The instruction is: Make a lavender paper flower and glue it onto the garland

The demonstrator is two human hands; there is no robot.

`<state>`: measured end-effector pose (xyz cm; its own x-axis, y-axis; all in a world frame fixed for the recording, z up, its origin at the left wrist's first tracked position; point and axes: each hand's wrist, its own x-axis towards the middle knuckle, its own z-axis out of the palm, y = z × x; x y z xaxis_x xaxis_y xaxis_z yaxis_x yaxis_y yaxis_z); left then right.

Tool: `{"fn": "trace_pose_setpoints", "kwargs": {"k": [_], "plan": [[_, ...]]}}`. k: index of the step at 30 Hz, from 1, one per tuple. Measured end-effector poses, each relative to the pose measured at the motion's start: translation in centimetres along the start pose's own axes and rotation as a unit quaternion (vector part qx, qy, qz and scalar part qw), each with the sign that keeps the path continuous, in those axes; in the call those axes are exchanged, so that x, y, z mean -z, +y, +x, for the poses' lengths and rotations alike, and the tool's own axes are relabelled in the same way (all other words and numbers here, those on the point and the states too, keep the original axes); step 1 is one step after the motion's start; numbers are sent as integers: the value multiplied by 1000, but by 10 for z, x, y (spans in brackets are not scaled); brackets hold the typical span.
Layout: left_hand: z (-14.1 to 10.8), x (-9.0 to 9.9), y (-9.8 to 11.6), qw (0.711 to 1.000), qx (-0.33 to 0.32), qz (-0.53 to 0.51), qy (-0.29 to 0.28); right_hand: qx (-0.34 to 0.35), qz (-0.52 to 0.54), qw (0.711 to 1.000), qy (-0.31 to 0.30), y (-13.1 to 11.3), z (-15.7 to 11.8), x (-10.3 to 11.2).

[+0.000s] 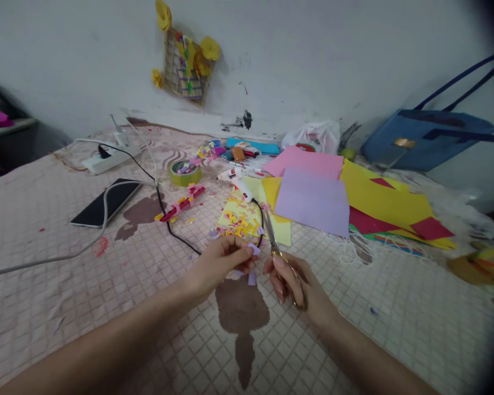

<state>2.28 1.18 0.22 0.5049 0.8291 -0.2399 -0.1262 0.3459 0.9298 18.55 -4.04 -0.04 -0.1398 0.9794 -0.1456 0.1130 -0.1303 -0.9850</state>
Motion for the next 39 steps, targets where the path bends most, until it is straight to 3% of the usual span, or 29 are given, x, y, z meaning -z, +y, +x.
{"fn": "trace_pose_setpoints", "kwargs": {"k": [6,14,39], "plan": [[2,6,11,996,-40,-65,44,-10,-66,996,-51,2,-8,2],[1,5,12,995,-49,-70,53,-5,-142,989,-45,-3,-11,-1],[2,6,9,994,-29,-103,30,7,-133,991,-30,3,-8,0]]}}
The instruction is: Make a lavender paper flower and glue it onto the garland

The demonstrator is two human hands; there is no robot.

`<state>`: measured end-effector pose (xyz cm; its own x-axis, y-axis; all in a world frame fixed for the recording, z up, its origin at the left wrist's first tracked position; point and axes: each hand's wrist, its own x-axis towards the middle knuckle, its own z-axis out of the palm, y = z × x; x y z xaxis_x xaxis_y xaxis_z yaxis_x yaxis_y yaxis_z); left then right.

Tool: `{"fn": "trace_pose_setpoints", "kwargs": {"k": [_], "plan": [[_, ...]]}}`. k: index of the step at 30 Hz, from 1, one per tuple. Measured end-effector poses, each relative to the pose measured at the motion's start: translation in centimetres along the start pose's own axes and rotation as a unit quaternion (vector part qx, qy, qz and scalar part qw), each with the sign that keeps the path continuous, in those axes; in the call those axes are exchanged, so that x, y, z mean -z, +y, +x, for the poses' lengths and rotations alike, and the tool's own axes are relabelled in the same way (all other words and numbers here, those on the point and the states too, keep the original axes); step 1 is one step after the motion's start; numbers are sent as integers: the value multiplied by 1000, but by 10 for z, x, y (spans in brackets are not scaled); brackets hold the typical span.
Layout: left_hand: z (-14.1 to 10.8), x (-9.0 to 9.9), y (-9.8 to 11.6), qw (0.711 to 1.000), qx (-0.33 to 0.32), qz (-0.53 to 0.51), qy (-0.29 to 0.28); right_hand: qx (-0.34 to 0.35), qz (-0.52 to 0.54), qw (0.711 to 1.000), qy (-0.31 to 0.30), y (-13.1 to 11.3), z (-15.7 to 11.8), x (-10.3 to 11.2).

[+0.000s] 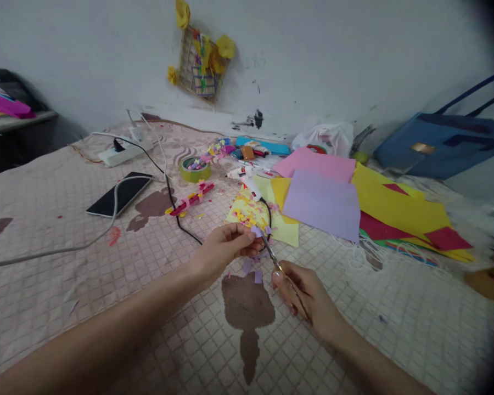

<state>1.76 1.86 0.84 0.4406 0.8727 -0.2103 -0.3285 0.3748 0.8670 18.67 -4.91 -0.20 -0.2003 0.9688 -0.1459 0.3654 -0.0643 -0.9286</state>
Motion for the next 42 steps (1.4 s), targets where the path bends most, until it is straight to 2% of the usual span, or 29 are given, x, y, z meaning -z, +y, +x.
{"fn": "trace_pose_setpoints", "kwargs": {"k": [7,33,42], "plan": [[1,1,-1,1000,-11,13,1,-5,17,1000,-1,-2,-1,-1],[3,4,2,997,-32,63,6,5,-59,998,1,-4,-1,1],[3,4,5,998,-24,63,9,28,-81,996,5,0,-1,1]]}}
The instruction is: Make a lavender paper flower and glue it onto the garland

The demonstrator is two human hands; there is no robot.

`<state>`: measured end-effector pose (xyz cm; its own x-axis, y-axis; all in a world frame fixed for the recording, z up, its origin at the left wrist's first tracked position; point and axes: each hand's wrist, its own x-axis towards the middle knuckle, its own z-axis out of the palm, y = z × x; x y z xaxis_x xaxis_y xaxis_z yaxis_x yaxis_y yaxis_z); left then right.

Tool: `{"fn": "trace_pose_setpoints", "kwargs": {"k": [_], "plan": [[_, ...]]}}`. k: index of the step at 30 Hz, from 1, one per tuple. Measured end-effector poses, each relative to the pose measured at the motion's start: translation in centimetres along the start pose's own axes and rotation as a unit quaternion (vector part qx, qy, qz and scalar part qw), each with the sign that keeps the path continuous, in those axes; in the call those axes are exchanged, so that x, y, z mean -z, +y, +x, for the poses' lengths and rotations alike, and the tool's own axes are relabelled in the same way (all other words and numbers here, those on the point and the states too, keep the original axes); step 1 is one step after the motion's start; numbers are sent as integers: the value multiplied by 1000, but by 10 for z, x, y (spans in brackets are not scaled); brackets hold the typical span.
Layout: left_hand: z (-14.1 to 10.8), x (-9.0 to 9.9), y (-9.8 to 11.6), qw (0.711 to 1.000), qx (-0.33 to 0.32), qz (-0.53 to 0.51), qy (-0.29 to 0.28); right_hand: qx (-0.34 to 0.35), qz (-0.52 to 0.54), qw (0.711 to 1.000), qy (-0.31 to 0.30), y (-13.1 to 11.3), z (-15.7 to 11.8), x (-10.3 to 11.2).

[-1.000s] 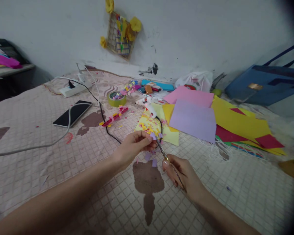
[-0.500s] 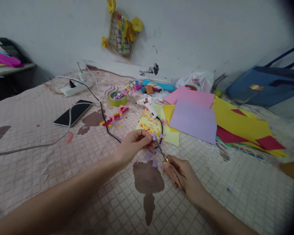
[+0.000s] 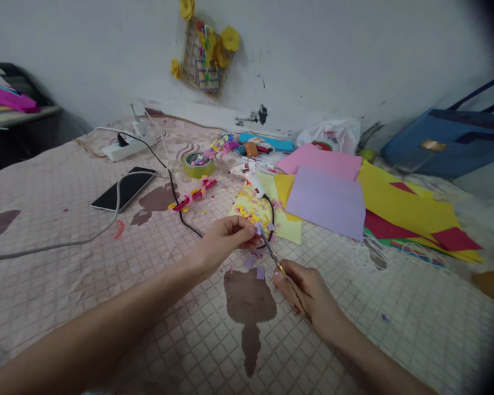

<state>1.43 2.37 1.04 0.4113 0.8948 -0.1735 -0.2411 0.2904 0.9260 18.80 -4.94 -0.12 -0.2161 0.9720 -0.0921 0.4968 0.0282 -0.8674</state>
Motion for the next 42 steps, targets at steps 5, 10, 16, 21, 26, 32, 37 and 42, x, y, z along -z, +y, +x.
{"fn": "trace_pose_setpoints", "kwargs": {"k": [5,10,16,21,26,32,37,42], "plan": [[-3,-3,-2,999,13,-37,5,-20,52,998,-13,1,-2,-2],[-5,-6,-4,999,-1,-50,3,-11,66,998,-18,2,-1,-4],[-8,-10,-5,997,-15,-70,12,1,66,998,-12,5,-1,-5],[-10,-14,-6,995,-28,-89,18,18,42,999,-3,8,-2,-8],[-13,-17,-6,994,-21,-106,33,34,-3,999,14,6,-2,-9],[-14,-18,-5,993,-13,-111,37,41,-59,997,27,7,-1,-11],[-14,-18,-5,993,-11,-110,33,46,-59,997,27,7,-1,-11],[-15,-18,-3,994,-15,-105,32,48,-41,998,20,6,-2,-11]]}}
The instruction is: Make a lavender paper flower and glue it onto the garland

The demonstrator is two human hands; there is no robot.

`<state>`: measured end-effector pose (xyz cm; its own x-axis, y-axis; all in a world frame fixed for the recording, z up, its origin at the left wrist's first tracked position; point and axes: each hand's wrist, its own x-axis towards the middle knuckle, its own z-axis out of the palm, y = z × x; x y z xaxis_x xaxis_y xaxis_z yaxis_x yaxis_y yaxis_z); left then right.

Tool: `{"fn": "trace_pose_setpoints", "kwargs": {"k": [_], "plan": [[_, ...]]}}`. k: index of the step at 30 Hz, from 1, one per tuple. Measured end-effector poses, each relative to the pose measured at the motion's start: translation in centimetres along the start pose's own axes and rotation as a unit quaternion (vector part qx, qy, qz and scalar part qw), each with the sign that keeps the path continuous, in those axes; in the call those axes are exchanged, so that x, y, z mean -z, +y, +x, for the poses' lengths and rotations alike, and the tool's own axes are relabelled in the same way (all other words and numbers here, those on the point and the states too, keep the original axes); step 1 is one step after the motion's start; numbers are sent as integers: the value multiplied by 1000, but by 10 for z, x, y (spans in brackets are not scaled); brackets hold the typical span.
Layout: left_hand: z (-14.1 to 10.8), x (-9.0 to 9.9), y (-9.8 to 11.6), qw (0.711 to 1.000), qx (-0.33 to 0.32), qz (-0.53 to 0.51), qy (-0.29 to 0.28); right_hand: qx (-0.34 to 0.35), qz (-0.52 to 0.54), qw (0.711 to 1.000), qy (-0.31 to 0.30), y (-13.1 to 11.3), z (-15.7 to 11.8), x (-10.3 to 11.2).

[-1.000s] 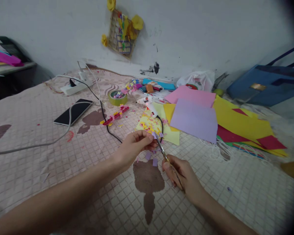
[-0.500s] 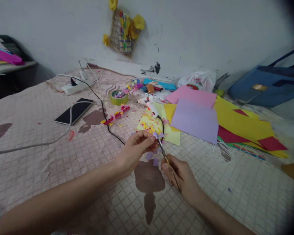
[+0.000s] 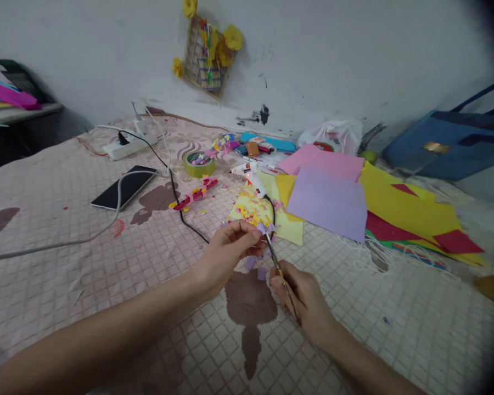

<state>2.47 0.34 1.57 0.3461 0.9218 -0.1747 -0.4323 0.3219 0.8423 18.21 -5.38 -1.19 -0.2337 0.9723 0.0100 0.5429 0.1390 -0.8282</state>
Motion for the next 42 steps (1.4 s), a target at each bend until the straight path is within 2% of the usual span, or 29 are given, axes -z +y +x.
{"fn": "trace_pose_setpoints", "kwargs": {"k": [4,17,42], "plan": [[0,0,1,1000,-5,15,4,-3,14,1000,-4,1,-2,-2],[4,6,7,997,-9,74,-35,1,44,999,-7,1,-6,-7],[8,11,15,991,16,117,-68,3,10,1000,-3,4,-7,-9]]}}
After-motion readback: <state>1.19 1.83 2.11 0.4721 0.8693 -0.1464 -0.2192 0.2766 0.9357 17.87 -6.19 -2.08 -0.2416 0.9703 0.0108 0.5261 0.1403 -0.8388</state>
